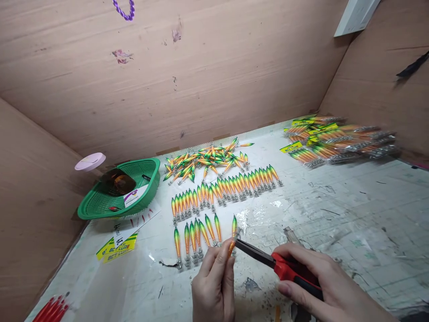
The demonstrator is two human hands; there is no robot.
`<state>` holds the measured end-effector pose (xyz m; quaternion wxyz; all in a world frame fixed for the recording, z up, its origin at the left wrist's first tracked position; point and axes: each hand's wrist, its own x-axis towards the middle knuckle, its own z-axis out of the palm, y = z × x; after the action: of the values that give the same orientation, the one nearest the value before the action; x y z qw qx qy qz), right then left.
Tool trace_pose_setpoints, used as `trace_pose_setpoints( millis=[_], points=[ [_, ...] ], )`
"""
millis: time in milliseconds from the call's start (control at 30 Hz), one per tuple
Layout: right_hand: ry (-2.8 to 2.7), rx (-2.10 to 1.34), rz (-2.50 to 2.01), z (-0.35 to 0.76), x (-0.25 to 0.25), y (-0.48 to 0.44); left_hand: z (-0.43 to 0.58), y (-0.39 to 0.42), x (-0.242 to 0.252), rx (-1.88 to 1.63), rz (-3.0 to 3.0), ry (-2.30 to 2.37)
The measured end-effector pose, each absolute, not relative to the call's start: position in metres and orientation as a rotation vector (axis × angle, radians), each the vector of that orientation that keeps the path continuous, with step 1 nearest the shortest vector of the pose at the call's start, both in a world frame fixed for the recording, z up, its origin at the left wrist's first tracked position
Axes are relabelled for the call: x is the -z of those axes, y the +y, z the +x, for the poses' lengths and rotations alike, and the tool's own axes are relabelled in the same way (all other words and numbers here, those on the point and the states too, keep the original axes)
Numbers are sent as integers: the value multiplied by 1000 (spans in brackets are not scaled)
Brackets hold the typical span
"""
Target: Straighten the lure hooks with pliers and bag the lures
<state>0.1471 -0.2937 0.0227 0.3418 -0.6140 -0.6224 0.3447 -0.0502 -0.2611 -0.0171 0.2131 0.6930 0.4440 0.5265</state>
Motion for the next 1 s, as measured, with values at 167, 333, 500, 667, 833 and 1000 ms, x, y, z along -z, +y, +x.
trace_pose_setpoints(
  millis=[167, 333, 500, 667, 833, 1000],
  points=[
    [-1624, -916, -1582, 147, -22, -292, -52, -263, 15, -1384, 1786, 1253],
    [-1649, -918, -1552, 143, -22, -292, -57, -260, 14, -1264, 1632, 1354],
    [-1734, -903, -1550, 142, -24, -290, -57, -259, 16, -1283, 1640, 1378],
    [-1789, -874, -1575, 144, -23, -289, -56, -259, 16, -1358, 1697, 1375],
    [-1756, -854, -1564, 140, -24, -290, -56, -261, 16, -1412, 1773, 1337],
    [-1718, -853, -1547, 138, -25, -291, -55, -262, 15, -1430, 1748, 1306]
  ],
)
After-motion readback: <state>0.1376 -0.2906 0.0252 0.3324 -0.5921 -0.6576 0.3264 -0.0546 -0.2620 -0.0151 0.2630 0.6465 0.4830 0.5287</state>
